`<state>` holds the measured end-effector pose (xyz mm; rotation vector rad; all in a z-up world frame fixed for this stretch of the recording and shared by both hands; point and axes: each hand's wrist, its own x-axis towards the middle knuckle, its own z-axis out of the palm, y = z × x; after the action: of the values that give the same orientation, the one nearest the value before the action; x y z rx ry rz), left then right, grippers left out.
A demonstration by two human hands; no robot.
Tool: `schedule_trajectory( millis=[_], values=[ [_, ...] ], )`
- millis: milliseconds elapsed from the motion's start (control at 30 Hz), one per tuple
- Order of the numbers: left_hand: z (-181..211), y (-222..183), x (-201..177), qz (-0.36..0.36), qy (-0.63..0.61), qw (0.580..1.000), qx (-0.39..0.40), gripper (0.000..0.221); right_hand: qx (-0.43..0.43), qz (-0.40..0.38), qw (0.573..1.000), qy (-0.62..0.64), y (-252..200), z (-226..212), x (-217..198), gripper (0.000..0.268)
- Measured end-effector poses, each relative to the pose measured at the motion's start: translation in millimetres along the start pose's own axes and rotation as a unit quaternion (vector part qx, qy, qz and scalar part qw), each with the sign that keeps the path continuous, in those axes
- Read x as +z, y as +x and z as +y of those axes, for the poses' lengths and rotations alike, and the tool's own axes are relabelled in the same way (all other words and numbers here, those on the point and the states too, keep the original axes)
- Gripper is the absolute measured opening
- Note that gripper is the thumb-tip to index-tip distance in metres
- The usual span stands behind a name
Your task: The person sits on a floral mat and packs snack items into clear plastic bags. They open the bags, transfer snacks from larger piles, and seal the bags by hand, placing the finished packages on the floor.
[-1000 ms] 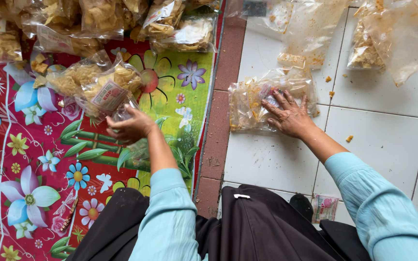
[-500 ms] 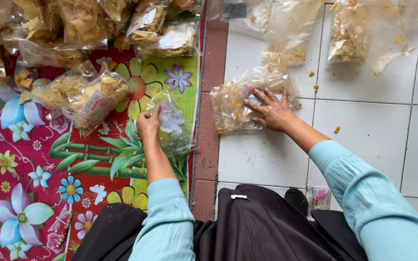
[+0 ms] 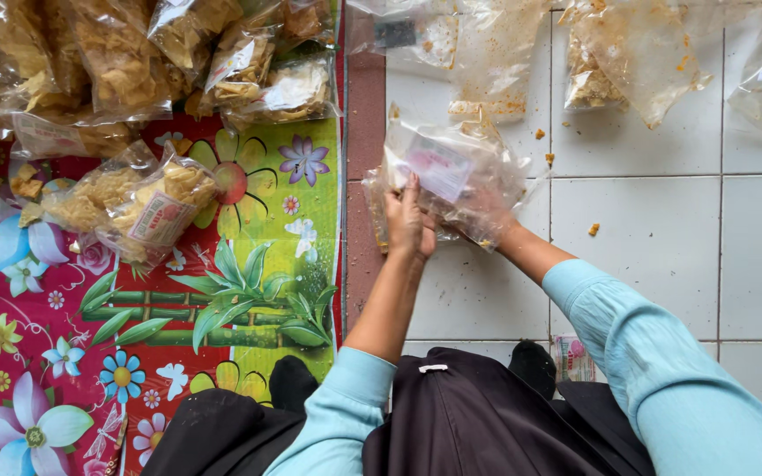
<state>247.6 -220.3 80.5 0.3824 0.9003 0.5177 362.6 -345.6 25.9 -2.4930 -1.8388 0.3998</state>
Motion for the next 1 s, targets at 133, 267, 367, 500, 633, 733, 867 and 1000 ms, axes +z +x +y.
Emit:
schedule_trajectory(
  millis=[133,267,367,500,633,733,867,1000],
  values=[
    [-56.6,30.1,-25.9,0.067,-0.029,0.994,0.085,0.037,-0.024,0.098,0.995,-0.02,-35.7,-15.8,-1.1,0.041],
    [-82.5,54.8,-40.3,0.096,0.052,0.984,0.143,0.036,-0.13,0.177,0.974,0.057,-90.7,-51.5,-27.9,0.044],
    [-87.6,47.4,-35.2,0.085,0.073,0.969,0.219,0.037,-0.208,0.147,0.961,0.108,-117.6,-67.8,-55.9,0.037],
    [-79.6,24.5,-32.4,0.074,0.214,0.963,0.147,0.034,-0.156,0.225,0.957,0.094,-74.9,-45.3,-78.5,0.061],
    [-73.0,6.6,-25.2,0.026,0.197,0.96,0.196,0.031,-0.001,0.122,0.992,0.034,17.1,10.1,-89.6,0.117],
    [-75.6,-23.3,-30.6,0.062,0.231,0.94,0.243,0.036,0.045,-0.015,0.998,0.035,45.2,29.0,-87.4,0.127],
    [-87.0,-69.6,-48.4,0.13,0.448,0.828,0.313,0.059,0.08,-0.096,0.992,0.022,53.8,43.7,-77.7,0.125],
    [-66.8,-56.6,-78.5,0.22,0.483,0.782,0.329,0.079,0.044,-0.071,0.997,-0.002,44.8,54.4,-60.2,0.121]
  ],
)
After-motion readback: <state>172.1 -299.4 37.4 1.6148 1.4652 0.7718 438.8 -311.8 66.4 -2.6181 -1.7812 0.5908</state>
